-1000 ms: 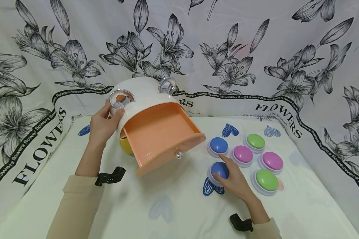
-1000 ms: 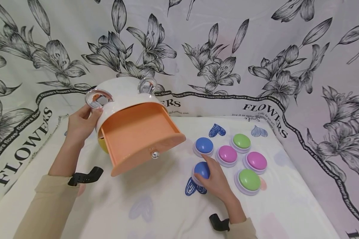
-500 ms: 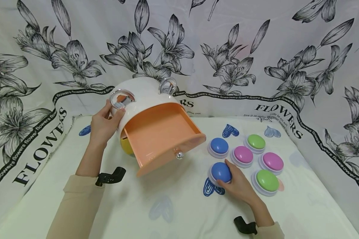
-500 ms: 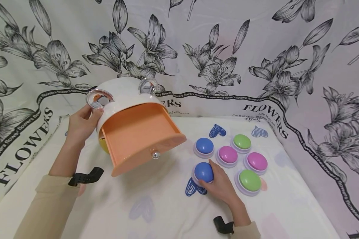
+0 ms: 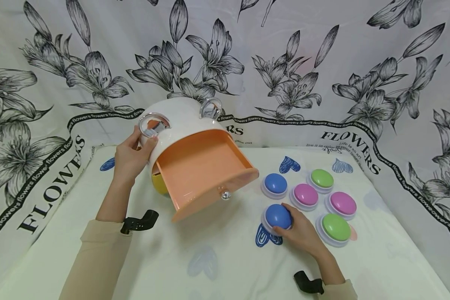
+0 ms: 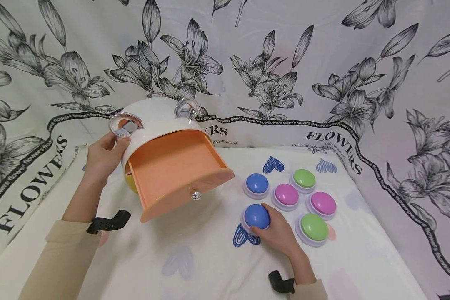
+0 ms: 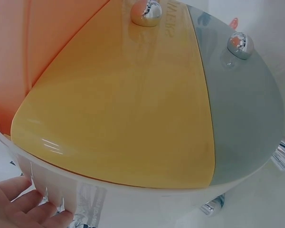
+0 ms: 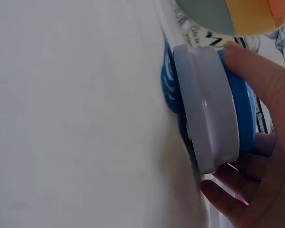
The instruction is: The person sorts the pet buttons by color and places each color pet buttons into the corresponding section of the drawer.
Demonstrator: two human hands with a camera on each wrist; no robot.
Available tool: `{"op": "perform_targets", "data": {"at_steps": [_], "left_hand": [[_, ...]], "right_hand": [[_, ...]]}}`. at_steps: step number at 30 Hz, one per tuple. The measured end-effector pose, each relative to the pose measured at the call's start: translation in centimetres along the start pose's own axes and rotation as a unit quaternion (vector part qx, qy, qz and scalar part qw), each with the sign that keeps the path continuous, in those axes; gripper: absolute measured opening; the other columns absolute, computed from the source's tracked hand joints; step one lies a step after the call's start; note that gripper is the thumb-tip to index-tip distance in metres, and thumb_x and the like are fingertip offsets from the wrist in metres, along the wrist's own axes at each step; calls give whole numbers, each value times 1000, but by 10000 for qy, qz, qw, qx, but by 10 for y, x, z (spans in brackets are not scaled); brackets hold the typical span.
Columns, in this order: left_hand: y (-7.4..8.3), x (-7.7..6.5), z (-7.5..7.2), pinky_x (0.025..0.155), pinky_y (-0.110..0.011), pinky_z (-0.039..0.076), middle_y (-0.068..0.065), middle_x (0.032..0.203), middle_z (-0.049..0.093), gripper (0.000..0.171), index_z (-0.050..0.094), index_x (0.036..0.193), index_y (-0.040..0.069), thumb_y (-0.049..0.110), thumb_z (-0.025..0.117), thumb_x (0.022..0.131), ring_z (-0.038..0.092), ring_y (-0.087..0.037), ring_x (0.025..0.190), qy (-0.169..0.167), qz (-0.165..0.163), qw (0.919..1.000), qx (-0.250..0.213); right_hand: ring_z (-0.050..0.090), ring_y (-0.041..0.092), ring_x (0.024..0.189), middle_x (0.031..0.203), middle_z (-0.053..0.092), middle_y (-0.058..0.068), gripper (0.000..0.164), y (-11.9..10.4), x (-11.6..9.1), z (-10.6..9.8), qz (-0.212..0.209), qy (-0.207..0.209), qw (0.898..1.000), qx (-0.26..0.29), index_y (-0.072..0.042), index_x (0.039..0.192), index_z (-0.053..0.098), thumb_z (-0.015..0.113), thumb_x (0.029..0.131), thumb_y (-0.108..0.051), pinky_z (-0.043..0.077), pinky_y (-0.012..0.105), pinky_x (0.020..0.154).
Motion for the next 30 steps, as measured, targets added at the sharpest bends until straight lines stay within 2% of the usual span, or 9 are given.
{"op": "perform_targets", "data": {"at_steps": [11, 20, 30], "left_hand": [[0, 1, 0, 101, -35, 39, 16, 150, 16, 74, 27, 144, 24, 53, 57, 83, 25, -16, 137, -12, -46, 10000, 29], [0, 0, 0, 100, -36, 40, 15, 150, 17, 72, 29, 144, 24, 51, 57, 84, 26, -16, 137, 28, -29, 10000, 2], [0, -1, -1, 103, -36, 37, 16, 150, 16, 72, 27, 144, 24, 50, 58, 84, 24, -15, 137, 11, 37, 10000, -36]], "right_hand": [[49, 39, 117, 136, 44, 21, 85, -10, 9, -14, -32, 81, 9997, 243, -7, 140, 35, 69, 76, -51, 47, 51, 91], [50, 40, 115, 136, 43, 22, 85, -25, 21, -43, -228, 372, 9988, 217, -5, 142, 33, 70, 78, -46, 47, 53, 90], [48, 41, 115, 136, 41, 23, 83, -39, 33, -69, -305, 519, 9977, 310, -6, 143, 31, 71, 78, -41, 47, 54, 88]]}}
Point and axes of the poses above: each hand's wrist, its own x-axis towards the middle knuckle, its own z-axis out of the palm, y = z × x, the point moved 5 cm from there along x, towards the middle knuckle
